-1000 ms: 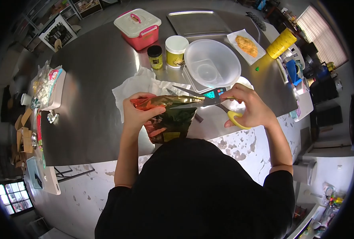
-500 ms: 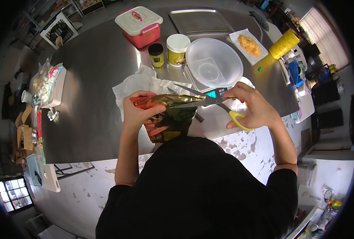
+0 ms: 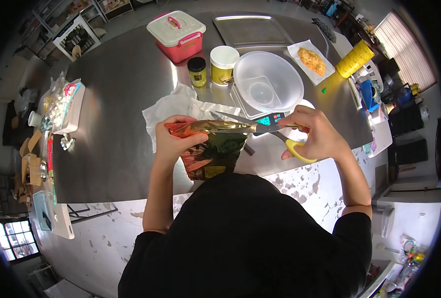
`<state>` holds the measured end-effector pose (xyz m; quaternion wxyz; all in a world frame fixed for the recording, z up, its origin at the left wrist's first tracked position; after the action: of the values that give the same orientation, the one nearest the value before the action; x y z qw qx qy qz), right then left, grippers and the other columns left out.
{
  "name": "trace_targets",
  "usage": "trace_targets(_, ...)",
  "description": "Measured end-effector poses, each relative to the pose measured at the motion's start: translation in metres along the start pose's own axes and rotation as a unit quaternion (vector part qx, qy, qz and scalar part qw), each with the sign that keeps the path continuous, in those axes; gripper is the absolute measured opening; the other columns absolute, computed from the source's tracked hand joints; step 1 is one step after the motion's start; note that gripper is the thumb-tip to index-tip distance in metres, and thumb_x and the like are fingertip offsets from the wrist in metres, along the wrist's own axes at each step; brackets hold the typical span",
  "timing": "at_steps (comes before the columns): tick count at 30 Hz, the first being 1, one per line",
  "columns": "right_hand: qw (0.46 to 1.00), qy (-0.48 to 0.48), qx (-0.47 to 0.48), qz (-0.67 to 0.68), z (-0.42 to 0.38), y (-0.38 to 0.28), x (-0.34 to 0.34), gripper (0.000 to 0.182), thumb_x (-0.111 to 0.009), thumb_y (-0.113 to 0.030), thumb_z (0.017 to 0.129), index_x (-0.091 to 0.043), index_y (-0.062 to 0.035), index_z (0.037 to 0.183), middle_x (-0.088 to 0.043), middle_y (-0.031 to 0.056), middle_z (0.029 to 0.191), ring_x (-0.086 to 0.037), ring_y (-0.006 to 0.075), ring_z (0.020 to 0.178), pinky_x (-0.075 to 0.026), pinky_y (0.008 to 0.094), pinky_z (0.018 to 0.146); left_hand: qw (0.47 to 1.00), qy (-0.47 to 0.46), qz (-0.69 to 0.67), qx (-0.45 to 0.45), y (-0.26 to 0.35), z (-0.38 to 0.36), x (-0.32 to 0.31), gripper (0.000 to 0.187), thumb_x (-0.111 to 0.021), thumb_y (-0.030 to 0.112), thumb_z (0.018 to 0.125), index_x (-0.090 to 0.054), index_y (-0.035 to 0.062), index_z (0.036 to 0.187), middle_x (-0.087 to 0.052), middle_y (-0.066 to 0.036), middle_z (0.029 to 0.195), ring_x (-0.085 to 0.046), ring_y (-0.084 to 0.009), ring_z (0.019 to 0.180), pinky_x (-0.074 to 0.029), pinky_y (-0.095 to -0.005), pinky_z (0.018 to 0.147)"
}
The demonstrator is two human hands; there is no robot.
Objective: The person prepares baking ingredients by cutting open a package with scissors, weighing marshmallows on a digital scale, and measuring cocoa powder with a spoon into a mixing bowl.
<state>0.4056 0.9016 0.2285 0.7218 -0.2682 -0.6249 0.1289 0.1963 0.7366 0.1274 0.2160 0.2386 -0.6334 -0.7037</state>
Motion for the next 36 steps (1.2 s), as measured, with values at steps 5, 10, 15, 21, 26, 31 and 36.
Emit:
trace_targets(5, 0.999, -0.014, -0.036, 0.014, 0.0, 0.009, -0.004, 0.052, -0.082, -0.022, 0.048, -0.062, -0.002, 0.091, -0.052, 0.0066, 0.068, -0.048, 0.0158, 0.056, -0.039, 0.0264, 0.05, 1.0, -0.001, 0.0, 0.003, -0.001, 0.0, 0.0, 0.035, -0.077, 0.004, 0.054, -0.057, -0.0036, 0.081, -0.062, -0.007, 0.073, -0.058, -0.0101, 0.064, -0.047, -0.0213, 0.061)
trace_targets(10, 0.999, -0.026, -0.045, 0.017, 0.002, 0.012, -0.004, 0.047, -0.083, -0.02, 0.048, -0.063, -0.0022, 0.087, -0.05, 0.0052, 0.064, -0.046, 0.0137, 0.053, -0.037, 0.0251, 0.048, 0.999, -0.02, -0.03, 0.002, -0.005, 0.003, 0.002, 0.035, -0.079, 0.009, 0.055, -0.059, -0.0037, 0.081, -0.062, -0.007, 0.075, -0.059, -0.0103, 0.067, -0.048, -0.0218, 0.063)
trace_targets(15, 1.0, -0.003, -0.013, 0.013, 0.004, 0.012, -0.002, 0.042, -0.082, -0.018, 0.049, -0.065, -0.0009, 0.083, -0.048, 0.0043, 0.058, -0.047, 0.0135, 0.051, -0.037, 0.0246, 0.046, 0.999, -0.026, -0.03, 0.013, -0.006, 0.004, 0.001, 0.034, -0.079, 0.008, 0.056, -0.059, -0.0035, 0.081, -0.062, -0.007, 0.075, -0.058, -0.0102, 0.067, -0.048, -0.0223, 0.063)
trace_targets(21, 0.999, -0.026, -0.026, 0.018, 0.014, -0.001, -0.006, 0.047, -0.082, -0.02, 0.05, -0.063, 0.0011, 0.087, -0.052, 0.007, 0.066, -0.05, 0.0151, 0.056, -0.039, 0.0252, 0.048, 0.999, -0.026, -0.023, 0.024, -0.003, 0.004, -0.004, 0.034, -0.078, 0.004, 0.054, -0.058, -0.0033, 0.08, -0.062, -0.007, 0.074, -0.058, -0.0101, 0.065, -0.048, -0.0215, 0.061)
trace_targets(26, 0.999, -0.011, 0.0, 0.049, 0.026, -0.007, -0.015, 0.051, -0.082, -0.024, 0.049, -0.062, 0.0008, 0.089, -0.053, 0.0078, 0.068, -0.051, 0.0166, 0.057, -0.04, 0.0265, 0.049, 0.998, -0.022, -0.031, 0.04, -0.001, 0.003, -0.002, 0.034, -0.078, 0.004, 0.054, -0.058, -0.004, 0.081, -0.062, -0.008, 0.074, -0.058, -0.0103, 0.065, -0.048, -0.0214, 0.062)
trace_targets(31, 0.999, -0.036, 0.0, 0.024, 0.032, -0.006, -0.017, 0.051, -0.083, -0.025, 0.048, -0.063, -0.0008, 0.088, -0.053, 0.0067, 0.067, -0.05, 0.0166, 0.056, -0.04, 0.027, 0.05, 0.998, -0.026, -0.041, 0.037, -0.005, 0.003, 0.002, 0.034, -0.077, 0.004, 0.057, -0.059, -0.0066, 0.084, -0.063, -0.009, 0.076, -0.06, -0.0107, 0.068, -0.049, -0.0219, 0.064)
trace_targets(36, 0.999, -0.026, -0.031, 0.031, 0.03, -0.001, -0.017, 0.048, -0.084, -0.023, 0.047, -0.064, -0.0012, 0.085, -0.052, 0.005, 0.063, -0.047, 0.0136, 0.052, -0.037, 0.0247, 0.047, 0.996, -0.073, -0.032, -0.026, -0.008, 0.003, 0.006, 0.03, -0.072, 0.01, 0.065, -0.058, -0.0075, 0.086, -0.062, -0.013, 0.084, -0.06, -0.0149, 0.077, -0.049, -0.0258, 0.07)
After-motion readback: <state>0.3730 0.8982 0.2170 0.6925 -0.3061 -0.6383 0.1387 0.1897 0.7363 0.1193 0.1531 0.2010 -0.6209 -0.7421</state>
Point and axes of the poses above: each hand's wrist, its own z-axis towards the middle knuckle, its own x-axis out of the back of the hand, y = z × x, the point moved 5 cm from there along z, towards the middle knuckle
